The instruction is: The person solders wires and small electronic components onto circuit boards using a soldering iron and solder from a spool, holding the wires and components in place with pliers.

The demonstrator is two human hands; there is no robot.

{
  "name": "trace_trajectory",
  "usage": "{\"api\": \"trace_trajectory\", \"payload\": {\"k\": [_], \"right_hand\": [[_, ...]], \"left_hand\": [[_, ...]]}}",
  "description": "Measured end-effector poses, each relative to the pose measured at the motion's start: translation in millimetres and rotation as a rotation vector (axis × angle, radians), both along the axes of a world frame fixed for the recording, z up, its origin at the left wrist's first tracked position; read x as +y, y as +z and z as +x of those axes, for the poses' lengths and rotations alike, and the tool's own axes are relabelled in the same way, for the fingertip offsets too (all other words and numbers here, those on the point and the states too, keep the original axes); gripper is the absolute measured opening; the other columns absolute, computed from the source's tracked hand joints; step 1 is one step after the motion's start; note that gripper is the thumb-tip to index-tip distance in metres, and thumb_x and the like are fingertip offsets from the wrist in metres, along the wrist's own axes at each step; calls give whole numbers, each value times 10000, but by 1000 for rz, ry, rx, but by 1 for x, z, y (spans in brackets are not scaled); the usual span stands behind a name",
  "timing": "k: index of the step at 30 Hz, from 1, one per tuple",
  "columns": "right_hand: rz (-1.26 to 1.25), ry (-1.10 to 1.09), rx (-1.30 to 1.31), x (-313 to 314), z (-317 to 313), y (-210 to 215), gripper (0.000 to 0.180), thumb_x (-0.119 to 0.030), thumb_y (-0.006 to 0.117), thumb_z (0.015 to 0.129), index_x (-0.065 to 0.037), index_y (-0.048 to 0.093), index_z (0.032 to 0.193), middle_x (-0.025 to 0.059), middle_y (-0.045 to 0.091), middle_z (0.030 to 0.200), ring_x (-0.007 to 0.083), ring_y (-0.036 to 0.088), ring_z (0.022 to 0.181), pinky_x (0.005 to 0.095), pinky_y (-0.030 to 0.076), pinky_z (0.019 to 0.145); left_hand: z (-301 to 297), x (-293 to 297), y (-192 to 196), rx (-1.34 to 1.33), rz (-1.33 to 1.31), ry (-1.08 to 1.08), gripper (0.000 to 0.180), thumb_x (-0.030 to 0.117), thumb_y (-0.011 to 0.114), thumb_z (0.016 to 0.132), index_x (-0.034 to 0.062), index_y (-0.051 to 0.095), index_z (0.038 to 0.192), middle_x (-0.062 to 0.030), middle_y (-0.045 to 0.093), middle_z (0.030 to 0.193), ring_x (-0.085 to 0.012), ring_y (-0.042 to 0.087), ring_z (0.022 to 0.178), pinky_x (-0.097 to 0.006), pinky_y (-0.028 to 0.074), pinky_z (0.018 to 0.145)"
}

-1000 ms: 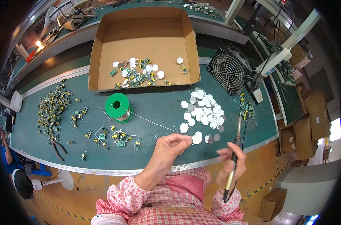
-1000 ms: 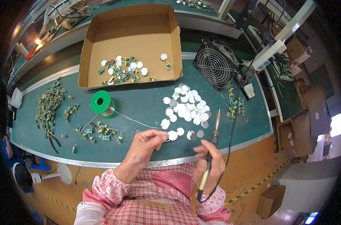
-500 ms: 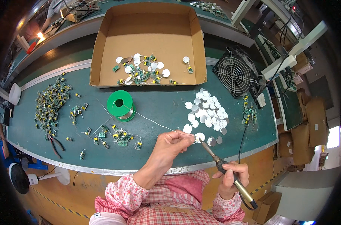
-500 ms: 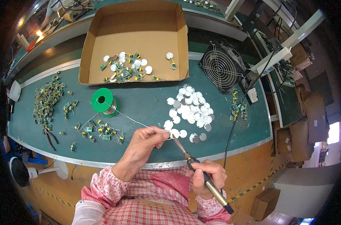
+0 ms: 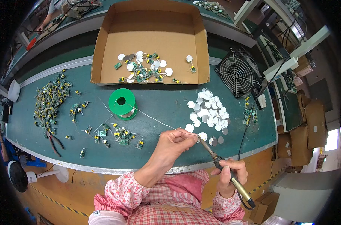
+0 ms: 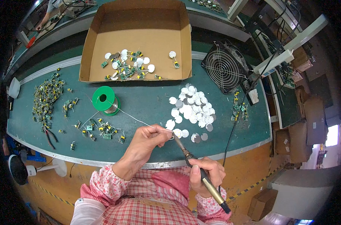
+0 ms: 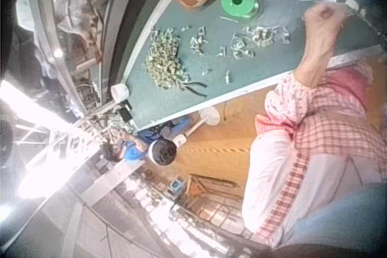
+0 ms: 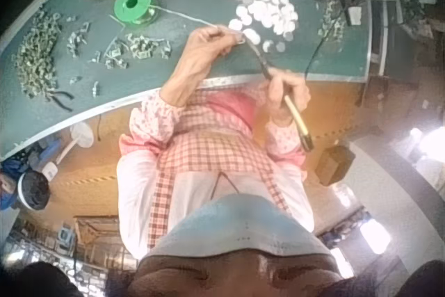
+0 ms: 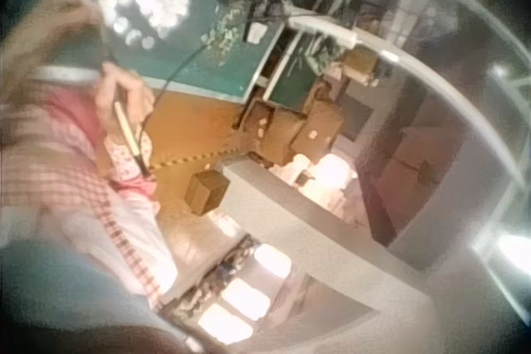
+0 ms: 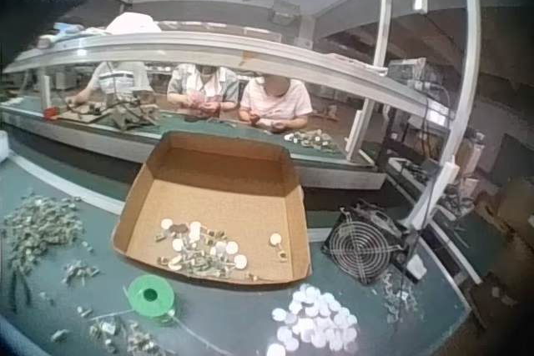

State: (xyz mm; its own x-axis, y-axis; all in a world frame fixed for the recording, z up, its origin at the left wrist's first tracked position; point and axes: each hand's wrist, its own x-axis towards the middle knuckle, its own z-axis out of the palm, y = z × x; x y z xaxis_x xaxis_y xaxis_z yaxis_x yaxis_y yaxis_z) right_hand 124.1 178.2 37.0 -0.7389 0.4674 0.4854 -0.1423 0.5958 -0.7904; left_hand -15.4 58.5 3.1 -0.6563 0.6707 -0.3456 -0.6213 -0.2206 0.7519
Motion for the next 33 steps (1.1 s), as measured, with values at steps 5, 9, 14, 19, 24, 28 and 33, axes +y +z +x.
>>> {"api": "trace_trajectory", "payload": {"k": [5, 9, 14, 19, 24, 28, 33], "right_hand": [[160, 49, -39, 4, 0, -2, 74, -61, 614, 804, -2, 594, 844, 52, 595, 559, 134, 549, 424, 262, 423, 412], [371, 138, -18, 3, -5, -4, 98, -85, 587, 816, 8, 587, 844, 45, 542, 515, 143, 534, 403, 262, 410, 394], [148, 9, 125, 3, 3, -13, 142, -80, 619, 827, 8, 593, 935, 62, 602, 591, 136, 566, 444, 255, 431, 399], [-198, -213, -29, -3, -11, -12, 153, -60, 560, 902, 3, 560, 1042, 119, 665, 815, 143, 640, 701, 257, 523, 632], [-342, -70, -42, -8, -27, -35, 292, 52, 645, 825, -11, 513, 1078, 128, 642, 1005, 133, 634, 858, 257, 529, 704], [-475, -76, -31, -6, -27, -33, 240, 32, 640, 840, -15, 518, 1041, 117, 657, 970, 128, 640, 852, 244, 516, 729], [-285, -2, -66, 2, -21, -27, 245, 49, 622, 839, -29, 492, 1031, 139, 643, 971, 157, 640, 869, 250, 530, 707]], "left_hand": [[-1, 0, -4, 13, -20, -12, 128, 100, 697, 807, -6, 677, 876, -24, 632, 798, -71, 500, 679, -210, 397, 618], [-2, 0, -10, 18, -44, -28, 122, 102, 696, 804, -2, 682, 867, -26, 634, 801, -70, 497, 674, -209, 393, 610], [-1, -1, -13, -2, -24, -58, 116, 90, 689, 804, -8, 687, 865, -28, 640, 796, -66, 493, 659, -206, 388, 600], [3, -1, -7, 20, -79, -57, 96, 76, 683, 805, 4, 696, 867, -14, 638, 754, -58, 491, 641, -202, 386, 589], [9, -2, -8, 54, -82, -152, 107, 78, 665, 838, 4, 667, 914, -14, 636, 794, -57, 517, 667, -197, 415, 605], [9, -5, -1, 194, -152, -315, 104, 86, 644, 869, 6, 629, 934, -6, 627, 833, -52, 545, 703, -194, 442, 633], [5, -6, -5, 227, -115, -372, 105, 108, 651, 868, 9, 634, 899, 31, 599, 752, -13, 495, 658, -187, 392, 580]]}}
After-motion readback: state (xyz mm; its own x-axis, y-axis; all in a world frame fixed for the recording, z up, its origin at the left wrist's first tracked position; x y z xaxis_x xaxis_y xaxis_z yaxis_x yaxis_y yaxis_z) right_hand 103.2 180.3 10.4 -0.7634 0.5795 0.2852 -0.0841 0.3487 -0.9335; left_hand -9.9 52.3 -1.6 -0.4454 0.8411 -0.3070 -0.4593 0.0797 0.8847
